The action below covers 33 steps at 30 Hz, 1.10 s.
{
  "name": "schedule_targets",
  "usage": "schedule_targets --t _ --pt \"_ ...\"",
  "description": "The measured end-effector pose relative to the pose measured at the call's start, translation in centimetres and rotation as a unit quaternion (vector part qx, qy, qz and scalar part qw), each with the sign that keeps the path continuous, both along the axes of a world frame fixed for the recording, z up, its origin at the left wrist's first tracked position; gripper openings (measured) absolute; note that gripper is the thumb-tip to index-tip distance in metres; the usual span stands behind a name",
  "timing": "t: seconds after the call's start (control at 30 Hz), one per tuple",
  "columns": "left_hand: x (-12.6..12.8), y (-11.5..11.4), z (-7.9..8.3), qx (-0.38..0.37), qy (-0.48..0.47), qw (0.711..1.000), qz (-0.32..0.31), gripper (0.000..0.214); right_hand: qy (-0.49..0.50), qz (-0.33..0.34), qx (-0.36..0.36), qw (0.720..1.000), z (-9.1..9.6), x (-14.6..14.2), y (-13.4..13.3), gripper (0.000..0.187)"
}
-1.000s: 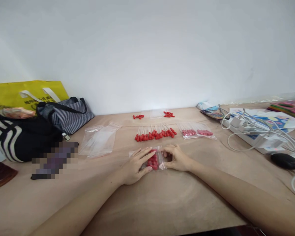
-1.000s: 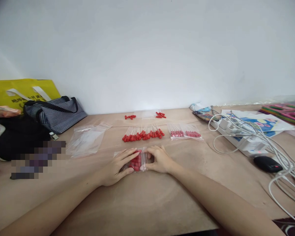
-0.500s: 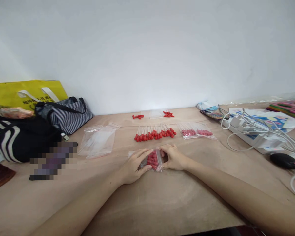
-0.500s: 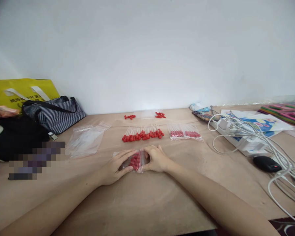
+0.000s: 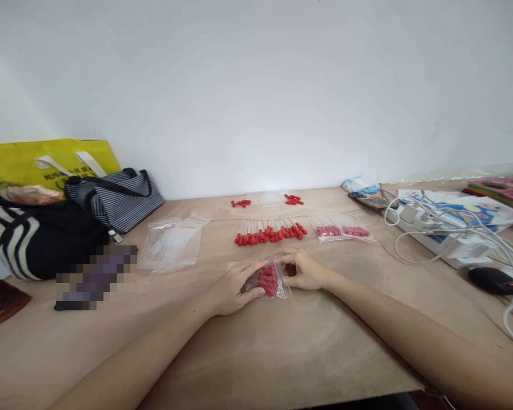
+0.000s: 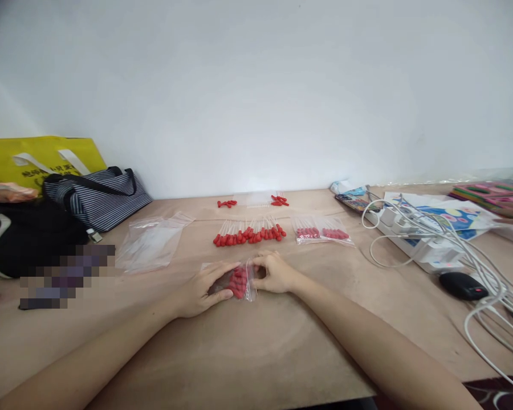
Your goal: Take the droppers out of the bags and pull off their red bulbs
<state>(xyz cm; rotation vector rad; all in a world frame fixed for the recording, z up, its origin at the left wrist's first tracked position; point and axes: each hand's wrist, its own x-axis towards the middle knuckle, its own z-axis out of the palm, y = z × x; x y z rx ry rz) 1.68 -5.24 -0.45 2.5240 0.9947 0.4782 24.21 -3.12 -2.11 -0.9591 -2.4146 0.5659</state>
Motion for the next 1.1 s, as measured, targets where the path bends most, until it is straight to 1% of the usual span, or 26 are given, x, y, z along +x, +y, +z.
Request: schedule_targets --t 0.13,0.3,0.47,0.6,0.77,0.83,0.93,1.1 --pt "0.0 -0.1 0.1 -0.011 0.01 1.0 0.003 0.048 -0.014 -0.002 0.03 0.999 -0.3 0.1 0.2 0.024" --pt "-0.1 -0.2 0.0 -0.006 0.013 1.0 0.012 0.047 -0.041 -0.05 0.06 0.996 -0.7 -0.2 -0.1 0.018" --pt "0.0 -0.1 0.0 0.0 0.005 1.0 0.01 0.045 -0.026 -0.061 0.081 0.995 -1.1 -0.6 -0.4 0.014" --pt "0.0 -0.1 -0.1 0.004 0.001 1.0 0.015 0.045 -0.006 -0.041 0.093 0.995 -0.9 -0.2 -0.4 0.011" --pt "-0.1 -0.1 -0.2 0.013 0.001 1.0 0.015 0.044 -0.011 -0.015 0.164 0.986 0.0 0.5 -0.6 0.019" --pt "-0.1 -0.1 -0.2 0.015 -0.002 1.0 0.012 0.043 -0.015 0.011 0.172 0.985 0.2 0.6 -0.7 0.022" --pt "0.0 -0.1 -0.1 0.015 0.005 1.0 0.016 0.043 -0.038 0.037 0.182 0.982 0.1 0.5 -0.9 0.027" --pt "0.1 -0.2 0.2 0.004 0.007 1.0 0.012 0.042 -0.098 0.036 0.247 0.963 0.1 -0.1 -0.9 0.028"
